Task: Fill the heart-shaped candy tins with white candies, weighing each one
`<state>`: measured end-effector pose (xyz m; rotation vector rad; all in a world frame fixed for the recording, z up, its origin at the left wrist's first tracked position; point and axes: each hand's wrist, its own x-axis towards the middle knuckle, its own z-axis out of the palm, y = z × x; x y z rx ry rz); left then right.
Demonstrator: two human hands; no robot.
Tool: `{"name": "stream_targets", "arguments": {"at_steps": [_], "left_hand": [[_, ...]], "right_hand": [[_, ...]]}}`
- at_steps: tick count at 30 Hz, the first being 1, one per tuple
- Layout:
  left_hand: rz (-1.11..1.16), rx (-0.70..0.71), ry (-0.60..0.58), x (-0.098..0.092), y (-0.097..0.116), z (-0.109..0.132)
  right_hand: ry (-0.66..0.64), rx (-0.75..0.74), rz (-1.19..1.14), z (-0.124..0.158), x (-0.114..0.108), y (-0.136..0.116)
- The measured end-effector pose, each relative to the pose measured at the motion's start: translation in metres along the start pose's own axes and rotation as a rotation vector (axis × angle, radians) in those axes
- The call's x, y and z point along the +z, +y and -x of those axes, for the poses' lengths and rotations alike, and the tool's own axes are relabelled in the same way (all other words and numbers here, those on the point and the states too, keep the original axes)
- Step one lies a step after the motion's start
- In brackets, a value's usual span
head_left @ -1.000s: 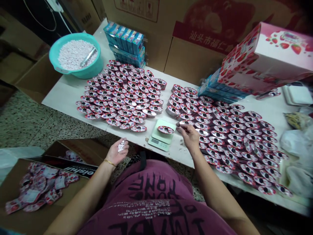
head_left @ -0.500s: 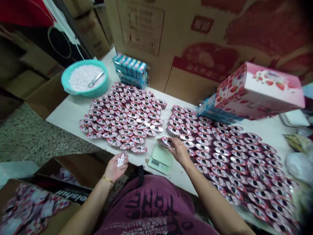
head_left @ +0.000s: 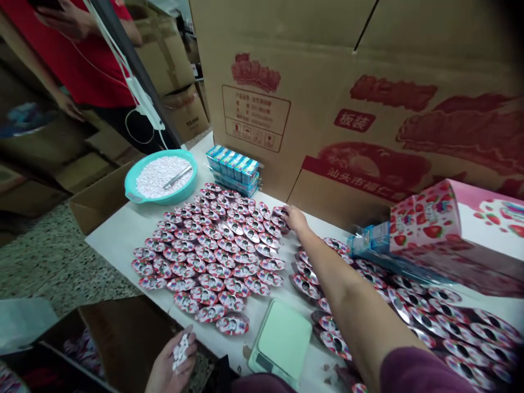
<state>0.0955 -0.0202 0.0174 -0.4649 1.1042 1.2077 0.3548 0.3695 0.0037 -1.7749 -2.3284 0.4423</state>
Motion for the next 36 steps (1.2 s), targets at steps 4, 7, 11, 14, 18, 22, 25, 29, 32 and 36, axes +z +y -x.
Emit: {"name": "stream_targets", "arguments": {"at_steps": [4,7,11,14,18,22,25,29,32,36], "left_hand": [[0.034,0.023,0.024,0.000,0.001,-0.004],[-0.020,-0.016,-0.044,0.009,0.002,-0.006],[-0.072,-0.029,-0.157,0.034,-0.004,-0.004],[-0.117,-0.056,-0.199,0.056,-0.016,0.006],[-0.148,-0.078,-0.195,0.073,-0.039,0.023],[-0.125,-0.155,-0.315,0.070,-0.059,0.031],[-0.122,-0.214,-0.370,0.066,-0.071,0.033],[-0.126,-0.258,-0.424,0.062,-0.085,0.034],[-0.126,-0.281,-0.422,0.054,-0.094,0.032],[-0.118,-0.288,-0.323,0.032,-0.098,0.031]], "right_hand": [[-0.012,-0.072,-0.022,0.033,-0.014,0.024],[0.027,-0.126,0.042,0.109,-0.032,0.041],[-0.121,-0.219,0.243,0.213,-0.023,0.036],[-0.165,-0.171,0.329,0.245,-0.006,0.021],[-0.082,-0.136,0.345,0.264,-0.011,-0.002],[-0.057,-0.275,0.307,0.308,-0.018,-0.025],[-0.121,-0.319,0.285,0.339,-0.009,-0.038],[-0.080,-0.262,0.173,0.361,-0.002,-0.062],[-0.076,-0.362,-0.003,0.368,0.001,-0.095],[-0.190,-0.520,-0.032,0.376,0.017,-0.137]]}}
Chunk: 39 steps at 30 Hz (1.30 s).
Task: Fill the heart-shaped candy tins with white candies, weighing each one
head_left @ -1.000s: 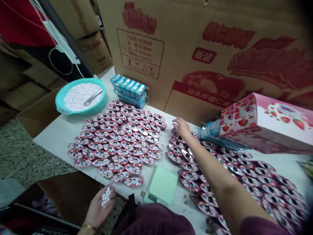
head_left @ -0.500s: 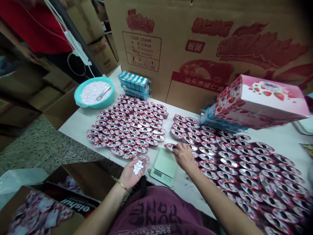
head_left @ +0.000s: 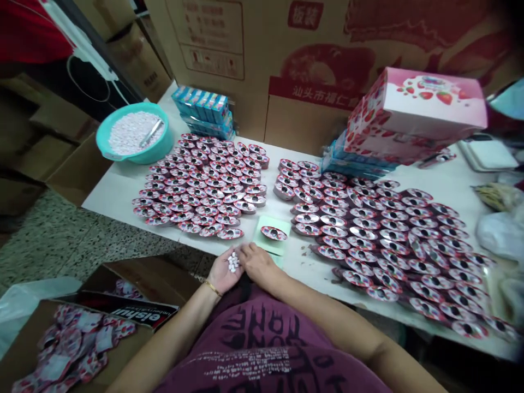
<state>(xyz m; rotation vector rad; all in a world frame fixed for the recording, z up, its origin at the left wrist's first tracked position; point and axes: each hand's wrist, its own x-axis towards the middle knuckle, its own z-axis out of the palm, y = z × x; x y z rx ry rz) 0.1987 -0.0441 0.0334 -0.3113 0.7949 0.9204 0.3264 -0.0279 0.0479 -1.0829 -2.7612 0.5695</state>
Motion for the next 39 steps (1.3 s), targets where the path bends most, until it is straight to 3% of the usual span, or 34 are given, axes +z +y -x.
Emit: {"name": "stream_targets", "arguments": {"at_steps": [4,8,16,21,24,27,31,35,39], "left_hand": [[-0.039,-0.028,0.023,-0.022,-0.003,0.013],[-0.072,-0.016,0.114,-0.035,-0.005,0.022],[-0.106,-0.019,0.185,-0.035,0.001,0.016],[-0.079,-0.050,0.096,-0.017,-0.001,-0.001],[-0.076,-0.090,-0.021,0.000,-0.002,-0.015],[-0.099,-0.128,-0.079,0.013,-0.002,-0.026],[-0.095,-0.108,-0.086,0.018,0.001,-0.034],[-0.062,-0.085,-0.066,0.012,0.002,-0.029],[-0.047,-0.084,-0.035,0.007,-0.001,-0.020]], "right_hand": [[-0.040,-0.078,0.026,-0.003,0.015,-0.022],[-0.027,-0.044,0.015,0.002,0.012,-0.032],[-0.126,-0.054,-0.021,-0.005,0.013,-0.032],[-0.061,0.051,-0.207,0.002,0.003,-0.004],[0.111,0.195,-0.364,0.013,-0.007,0.029],[0.263,0.331,-0.370,0.022,-0.011,0.063],[0.197,0.393,-0.265,0.025,-0.010,0.093],[0.108,0.394,-0.200,0.028,-0.010,0.102],[0.209,0.391,-0.262,0.032,-0.016,0.086]]}}
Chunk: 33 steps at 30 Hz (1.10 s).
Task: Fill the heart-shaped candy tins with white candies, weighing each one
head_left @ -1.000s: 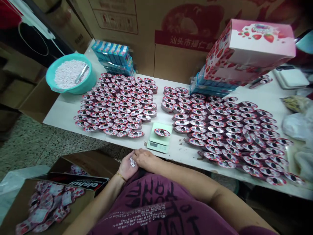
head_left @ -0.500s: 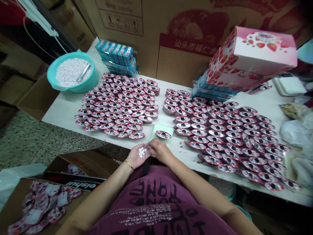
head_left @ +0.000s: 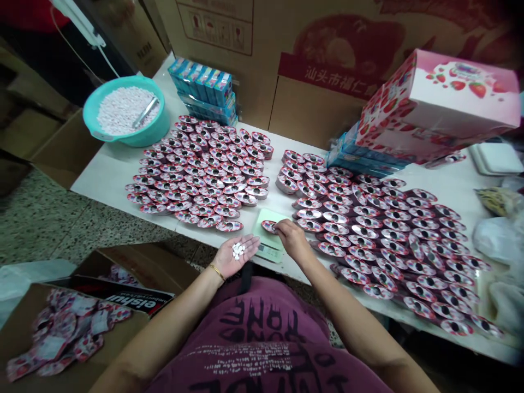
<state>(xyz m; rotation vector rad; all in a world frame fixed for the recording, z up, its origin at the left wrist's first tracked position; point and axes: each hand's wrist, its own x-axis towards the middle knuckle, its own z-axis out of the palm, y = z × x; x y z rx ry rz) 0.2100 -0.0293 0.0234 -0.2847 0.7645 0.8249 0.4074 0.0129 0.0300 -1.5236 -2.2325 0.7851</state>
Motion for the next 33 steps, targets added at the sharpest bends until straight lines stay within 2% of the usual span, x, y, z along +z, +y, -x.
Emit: {"name": "stream_targets", "arguments": {"at_steps": [3,7,10,13,16,18,21,25,27,29,33], "left_hand": [[-0.008,-0.016,-0.005,-0.002,-0.006,0.004],[-0.021,-0.041,0.018,-0.007,-0.011,0.012],[-0.015,-0.050,0.055,-0.015,-0.012,0.022],[-0.018,-0.069,0.090,-0.023,-0.011,0.032],[-0.018,-0.045,0.116,-0.030,-0.011,0.035],[0.005,-0.009,0.133,-0.033,-0.011,0.033],[0.034,0.004,0.116,-0.032,-0.011,0.026],[0.004,-0.031,-0.002,-0.019,-0.007,0.016],[-0.011,-0.044,-0.041,-0.013,-0.003,0.013],[-0.016,-0.046,-0.050,-0.009,0.001,0.011],[-0.009,-0.022,-0.055,-0.010,0.004,0.011]], "right_hand": [[-0.064,-0.177,-0.094,0.012,0.008,-0.032],[-0.256,-0.362,0.082,0.023,0.031,-0.076],[-0.334,-0.444,0.182,0.024,0.045,-0.089],[-0.385,-0.473,0.207,0.021,0.053,-0.091],[-0.413,-0.460,0.153,0.019,0.057,-0.089],[-0.380,-0.426,0.052,0.019,0.056,-0.086],[-0.272,-0.337,-0.174,0.021,0.049,-0.078],[-0.060,-0.151,-0.401,0.018,0.026,-0.053],[0.060,-0.046,-0.386,0.013,0.013,-0.035],[0.123,0.021,-0.310,0.007,0.004,-0.016],[0.108,0.046,-0.163,-0.002,0.000,0.009]]}}
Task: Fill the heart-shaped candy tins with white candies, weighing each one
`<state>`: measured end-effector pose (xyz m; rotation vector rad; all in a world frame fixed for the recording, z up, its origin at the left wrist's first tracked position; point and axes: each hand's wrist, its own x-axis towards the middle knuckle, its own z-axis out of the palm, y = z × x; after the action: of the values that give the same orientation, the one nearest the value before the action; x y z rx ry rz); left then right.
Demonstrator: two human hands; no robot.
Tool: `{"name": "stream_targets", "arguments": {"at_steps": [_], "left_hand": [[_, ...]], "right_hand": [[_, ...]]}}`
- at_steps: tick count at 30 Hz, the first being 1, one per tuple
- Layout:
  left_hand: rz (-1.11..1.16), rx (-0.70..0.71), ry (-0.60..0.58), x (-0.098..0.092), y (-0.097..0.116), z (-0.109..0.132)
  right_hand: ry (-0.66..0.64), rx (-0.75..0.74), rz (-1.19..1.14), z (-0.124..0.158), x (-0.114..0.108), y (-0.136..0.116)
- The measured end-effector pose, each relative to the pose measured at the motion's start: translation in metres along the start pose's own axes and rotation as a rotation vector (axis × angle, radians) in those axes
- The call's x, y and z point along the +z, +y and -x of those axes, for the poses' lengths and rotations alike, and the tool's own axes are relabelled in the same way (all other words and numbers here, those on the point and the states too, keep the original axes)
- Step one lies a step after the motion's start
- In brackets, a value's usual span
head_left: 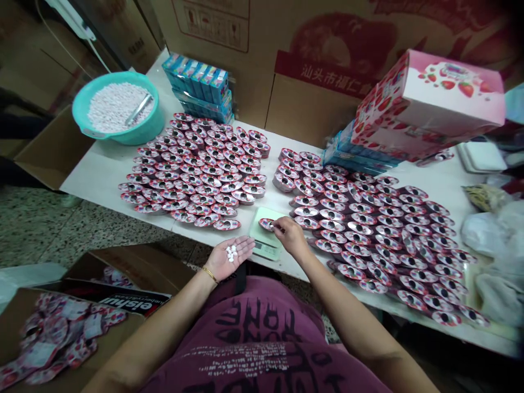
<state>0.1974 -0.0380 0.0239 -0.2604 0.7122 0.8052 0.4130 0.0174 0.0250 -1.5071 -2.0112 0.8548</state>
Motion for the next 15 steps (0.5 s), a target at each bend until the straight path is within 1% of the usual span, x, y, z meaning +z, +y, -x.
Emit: {"name": "stream_targets", "arguments": {"at_steps": [3,8,13,15], "left_hand": [[0.012,0.010,0.011,-0.004,-0.001,0.003],[0.037,0.031,0.040,-0.011,-0.003,0.010],[0.035,0.081,0.066,-0.018,-0.001,0.016],[0.031,0.091,0.076,-0.020,0.000,0.018]], "right_hand": [[0.013,-0.003,0.032,-0.001,0.004,0.004],[0.101,0.039,-0.078,0.001,0.005,0.002],[0.275,0.140,-0.157,0.005,-0.003,0.007],[0.317,0.188,-0.213,0.007,-0.006,0.007]]}}
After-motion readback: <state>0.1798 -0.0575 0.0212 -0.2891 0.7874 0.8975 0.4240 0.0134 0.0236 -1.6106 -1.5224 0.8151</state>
